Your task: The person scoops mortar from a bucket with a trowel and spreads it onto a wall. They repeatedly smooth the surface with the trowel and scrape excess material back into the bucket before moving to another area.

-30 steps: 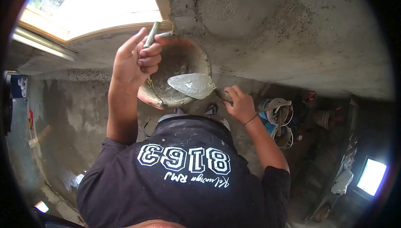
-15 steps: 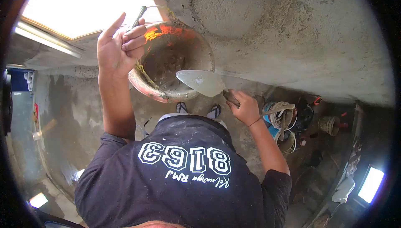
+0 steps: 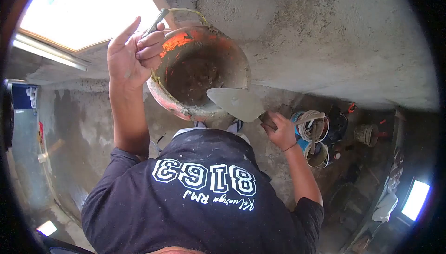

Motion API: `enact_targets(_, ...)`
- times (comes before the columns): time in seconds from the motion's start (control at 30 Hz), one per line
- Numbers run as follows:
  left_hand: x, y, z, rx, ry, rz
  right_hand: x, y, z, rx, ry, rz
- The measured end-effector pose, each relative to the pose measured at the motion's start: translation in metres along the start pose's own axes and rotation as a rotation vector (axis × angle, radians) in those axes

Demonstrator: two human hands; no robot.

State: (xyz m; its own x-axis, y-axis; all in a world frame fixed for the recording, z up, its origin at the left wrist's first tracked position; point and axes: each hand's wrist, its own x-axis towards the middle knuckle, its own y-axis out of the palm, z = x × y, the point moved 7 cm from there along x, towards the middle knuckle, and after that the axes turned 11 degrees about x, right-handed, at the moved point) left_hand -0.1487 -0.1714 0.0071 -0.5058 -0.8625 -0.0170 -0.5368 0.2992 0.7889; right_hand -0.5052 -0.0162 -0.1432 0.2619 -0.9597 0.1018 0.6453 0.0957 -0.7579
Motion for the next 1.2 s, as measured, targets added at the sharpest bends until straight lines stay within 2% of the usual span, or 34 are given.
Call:
enact_targets(0.03, 0.002, 0.006, 0.002, 0.0, -0.003, 0.005, -0.004, -0.002, -0.001, 0.014, 0.0, -0.001)
enact_targets(0.1, 0.002, 0.01, 0.007, 0.04, -0.057, -0.111, -0.014, -0.003, -0.004, 0.027, 0.002, -0.007)
enact_targets(0.23, 0.005, 0.016, 0.011, 0.051, -0.077, -0.111, -0.038, -0.003, -0.023, 0.056, 0.039, -0.027)
enact_targets(0.3, 0.009, 0.028, 0.013, -0.023, -0.081, 0.064, -0.049, -0.005, -0.038, 0.071, 0.065, -0.02)
enact_targets(0.33, 0.01, 0.031, 0.015, -0.024, -0.082, 0.067, -0.055, -0.005, -0.047, 0.112, 0.135, -0.018)
enact_targets(0.4, 0.012, 0.03, 0.017, 0.055, -0.083, -0.081, -0.068, -0.006, -0.061, 0.159, 0.206, -0.012)
enact_targets(0.47, 0.012, 0.032, 0.02, 0.104, -0.073, -0.108, -0.074, -0.016, -0.057, 0.003, 0.115, -0.114)
enact_targets(0.6, 0.004, 0.026, 0.011, 0.247, -0.014, -0.192, -0.081, -0.017, -0.054, -0.042, 0.121, -0.048)
enact_targets(0.63, 0.002, 0.025, 0.009, 0.248, -0.004, -0.202, -0.08, -0.022, -0.056, -0.016, 0.135, -0.124)
enact_targets(0.73, -0.004, 0.017, 0.008, 0.324, -0.001, -0.238, -0.056, -0.04, -0.051, -0.057, 0.077, -0.228)
enact_targets(0.8, -0.004, 0.011, 0.008, 0.285, -0.034, -0.168, -0.029, -0.063, -0.03, -0.133, 0.027, -0.271)
enact_targets(0.93, -0.011, 0.01, 0.009, 0.27, -0.038, -0.14, 0.034, -0.094, 0.02, -0.186, -0.096, -0.145)
enact_targets(1.0, -0.01, 0.01, 0.01, 0.294, -0.037, -0.207, 0.063, -0.106, 0.033, -0.18, -0.129, -0.07)
enact_targets(1.07, -0.011, 0.008, 0.011, 0.288, -0.043, -0.2, 0.086, -0.112, 0.046, -0.333, -0.266, 0.021)
enact_targets(1.2, -0.016, 0.008, 0.016, 0.301, -0.087, -0.13, 0.121, -0.117, 0.064, -0.431, -0.322, 0.113)
